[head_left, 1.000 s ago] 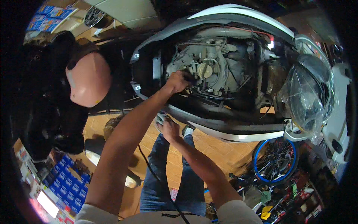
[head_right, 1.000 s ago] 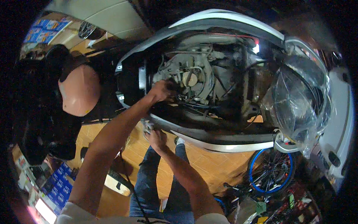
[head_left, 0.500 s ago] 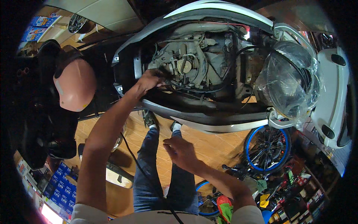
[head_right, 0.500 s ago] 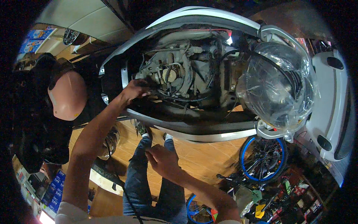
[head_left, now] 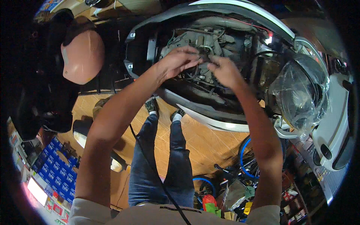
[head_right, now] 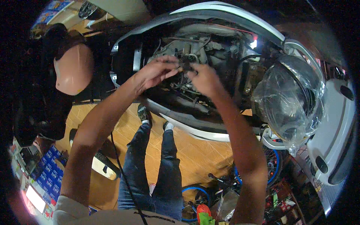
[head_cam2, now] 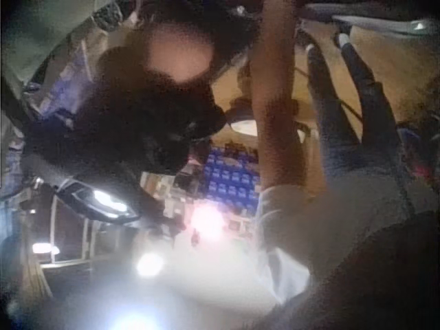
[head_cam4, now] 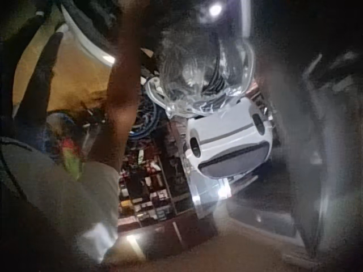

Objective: The person works on a motorcycle engine with the top cover removed, using both hands to adjust and connect internal components and wiring. The person repeatedly reaches into the engine bay, manipulates hoses and connectors, and repositions parts within the confined space.

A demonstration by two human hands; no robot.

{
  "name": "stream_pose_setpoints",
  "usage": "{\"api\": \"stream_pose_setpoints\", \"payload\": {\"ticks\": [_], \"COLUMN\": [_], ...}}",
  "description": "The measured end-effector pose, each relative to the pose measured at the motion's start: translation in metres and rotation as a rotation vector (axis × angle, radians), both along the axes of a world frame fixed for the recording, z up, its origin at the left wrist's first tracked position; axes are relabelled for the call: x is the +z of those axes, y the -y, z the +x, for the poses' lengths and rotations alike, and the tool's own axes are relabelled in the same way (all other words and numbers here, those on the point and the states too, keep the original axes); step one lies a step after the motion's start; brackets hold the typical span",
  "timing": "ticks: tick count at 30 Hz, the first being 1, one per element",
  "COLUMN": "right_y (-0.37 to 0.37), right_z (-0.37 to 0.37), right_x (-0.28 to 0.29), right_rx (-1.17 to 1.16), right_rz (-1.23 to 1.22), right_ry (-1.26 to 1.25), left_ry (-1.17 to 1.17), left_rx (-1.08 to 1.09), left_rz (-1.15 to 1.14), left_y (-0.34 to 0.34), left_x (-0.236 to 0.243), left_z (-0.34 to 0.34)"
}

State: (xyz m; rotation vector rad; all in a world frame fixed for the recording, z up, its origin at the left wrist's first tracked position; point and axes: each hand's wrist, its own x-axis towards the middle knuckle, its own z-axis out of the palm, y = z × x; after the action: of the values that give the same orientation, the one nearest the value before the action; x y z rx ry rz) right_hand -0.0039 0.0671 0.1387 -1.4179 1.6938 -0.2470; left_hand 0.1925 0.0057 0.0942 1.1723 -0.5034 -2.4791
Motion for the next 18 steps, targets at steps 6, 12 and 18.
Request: {"api": "stream_pose_setpoints", "payload": {"ticks": [6,12,18], "right_y": [0.011,-0.004,-0.033], "right_z": [-0.022,-0.032,-0.027], "right_x": [-0.016,-0.021,-0.051], "right_rx": [-0.143,0.338,0.428], "right_rz": [0.182,-0.084,0.088], "right_ry": [0.386,-0.364,-0.653], "left_ry": [-0.013,0.161,0.306], "left_rx": [0.102,-0.294,-1.021], "left_rz": [0.028,-0.195,-1.120], "left_y": [0.000,-0.022,-0.052], "left_x": [-0.006,-0.033,-0.072], "left_z": [-0.016,-0.010,-0.016]}}
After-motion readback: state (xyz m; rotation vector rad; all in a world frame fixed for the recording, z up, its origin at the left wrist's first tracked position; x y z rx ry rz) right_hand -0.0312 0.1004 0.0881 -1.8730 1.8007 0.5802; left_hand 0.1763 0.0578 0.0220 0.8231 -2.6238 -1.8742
